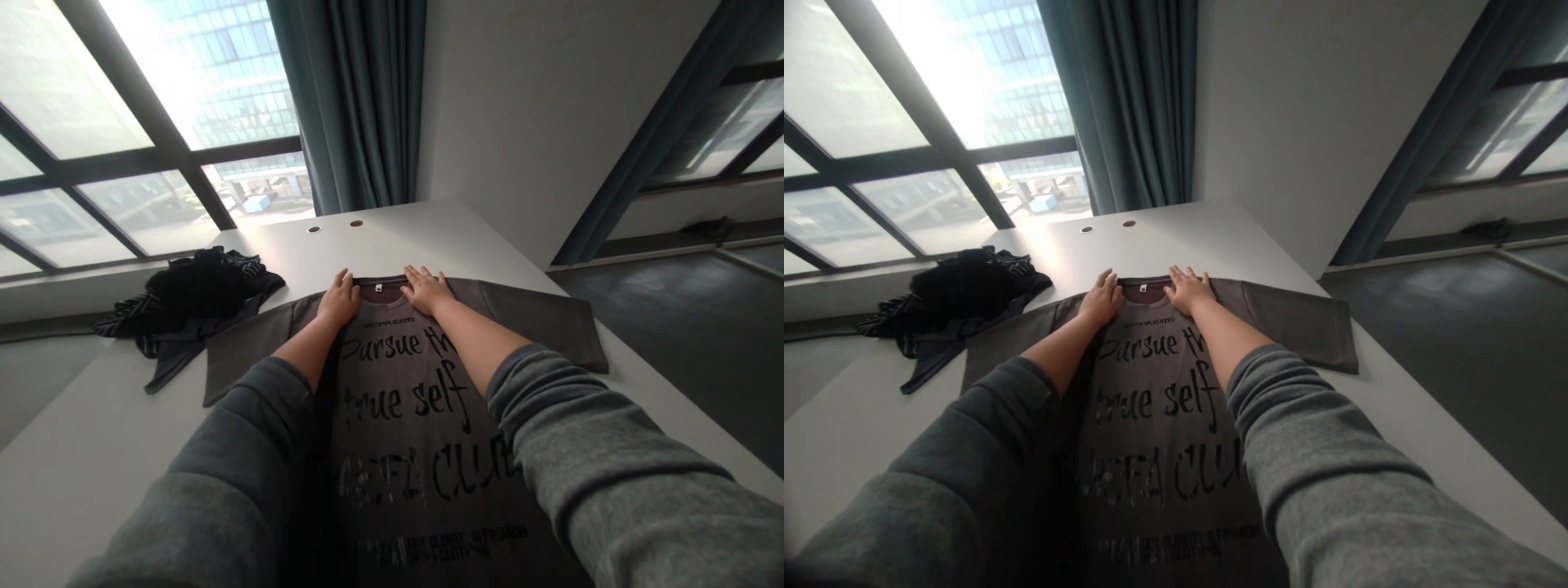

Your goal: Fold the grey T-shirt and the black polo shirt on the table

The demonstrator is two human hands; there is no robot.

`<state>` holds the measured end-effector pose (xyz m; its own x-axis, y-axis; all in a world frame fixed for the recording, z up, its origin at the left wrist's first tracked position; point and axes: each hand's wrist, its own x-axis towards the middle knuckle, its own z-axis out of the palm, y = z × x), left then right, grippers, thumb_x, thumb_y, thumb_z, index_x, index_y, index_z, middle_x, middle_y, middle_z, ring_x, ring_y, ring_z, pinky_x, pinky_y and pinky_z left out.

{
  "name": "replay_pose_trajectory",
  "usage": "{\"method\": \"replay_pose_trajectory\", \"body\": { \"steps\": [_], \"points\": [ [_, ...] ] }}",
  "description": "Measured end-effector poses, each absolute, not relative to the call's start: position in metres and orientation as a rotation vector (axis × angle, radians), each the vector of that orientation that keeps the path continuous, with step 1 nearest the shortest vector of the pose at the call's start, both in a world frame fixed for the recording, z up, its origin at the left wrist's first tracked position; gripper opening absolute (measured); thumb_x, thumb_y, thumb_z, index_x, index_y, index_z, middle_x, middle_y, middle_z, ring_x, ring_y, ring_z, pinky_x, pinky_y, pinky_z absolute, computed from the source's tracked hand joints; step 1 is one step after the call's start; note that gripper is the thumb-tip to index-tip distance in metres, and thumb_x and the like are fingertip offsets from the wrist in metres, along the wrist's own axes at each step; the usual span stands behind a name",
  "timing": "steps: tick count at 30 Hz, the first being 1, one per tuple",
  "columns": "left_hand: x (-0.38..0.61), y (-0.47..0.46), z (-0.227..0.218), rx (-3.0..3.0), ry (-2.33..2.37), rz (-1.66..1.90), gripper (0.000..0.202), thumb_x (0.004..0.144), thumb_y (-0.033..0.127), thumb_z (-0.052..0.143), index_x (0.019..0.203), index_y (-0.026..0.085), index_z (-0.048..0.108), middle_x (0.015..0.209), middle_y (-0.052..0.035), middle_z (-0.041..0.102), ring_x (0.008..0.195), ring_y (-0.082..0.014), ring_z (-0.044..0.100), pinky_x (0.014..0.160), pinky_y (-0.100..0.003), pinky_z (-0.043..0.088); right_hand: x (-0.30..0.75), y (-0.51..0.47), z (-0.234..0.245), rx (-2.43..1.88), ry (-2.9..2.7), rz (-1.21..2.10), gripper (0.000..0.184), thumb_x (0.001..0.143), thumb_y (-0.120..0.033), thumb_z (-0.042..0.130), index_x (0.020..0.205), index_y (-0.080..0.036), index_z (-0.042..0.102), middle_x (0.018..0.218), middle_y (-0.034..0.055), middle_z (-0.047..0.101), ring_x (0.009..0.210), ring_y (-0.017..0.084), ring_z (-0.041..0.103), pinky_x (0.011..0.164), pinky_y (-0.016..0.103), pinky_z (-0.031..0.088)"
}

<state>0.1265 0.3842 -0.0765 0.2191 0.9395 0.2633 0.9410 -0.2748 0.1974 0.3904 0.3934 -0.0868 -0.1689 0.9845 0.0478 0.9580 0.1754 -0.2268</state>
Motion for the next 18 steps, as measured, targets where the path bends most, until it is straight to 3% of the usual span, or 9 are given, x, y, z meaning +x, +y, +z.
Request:
{"method": "replay_pose_trajectory", "body": {
  "steps": [6,12,18],
  "points": [
    [0.035,0.362,-0.08,-2.411,-1.966,-0.277,0.059,0.107,0.048,0.026,0.154,0.026,0.053,0.165,-0.0015,0.047,0.149,-0.024,0.046,0.127,-0.038,0.032,0.393,0.396,-0.091,-1.858,-2.208,0.261,0.075,0.105,-0.057,0.026,0.171,-0.026,0.009,0.173,0.0059,0.024,0.161,0.032,0.02,0.13,0.066,0.009],
    [-0.037,0.363,-0.087,-2.601,-1.944,-0.179,0.072,0.105,0.051,0.022,0.159,0.009,0.046,0.171,-0.0117,0.031,0.161,-0.0269,0.025,0.131,-0.042,0.022,0.395,0.398,-0.091,-1.931,-2.199,0.279,0.077,0.106,-0.058,0.023,0.17,-0.018,0.013,0.174,0.0089,0.018,0.163,0.03,0.016,0.132,0.062,0.008],
    [-0.083,0.335,-0.095,-2.553,-2.048,-0.323,0.076,0.104,0.057,0.018,0.163,0.014,0.041,0.17,-0.009,0.035,0.158,-0.0245,0.032,0.129,-0.041,0.029,0.398,0.401,-0.093,-1.928,-2.192,0.259,0.077,0.105,-0.059,0.024,0.17,-0.018,0.015,0.175,0.0083,0.015,0.163,0.032,0.014,0.132,0.062,0.009]
  ]
}}
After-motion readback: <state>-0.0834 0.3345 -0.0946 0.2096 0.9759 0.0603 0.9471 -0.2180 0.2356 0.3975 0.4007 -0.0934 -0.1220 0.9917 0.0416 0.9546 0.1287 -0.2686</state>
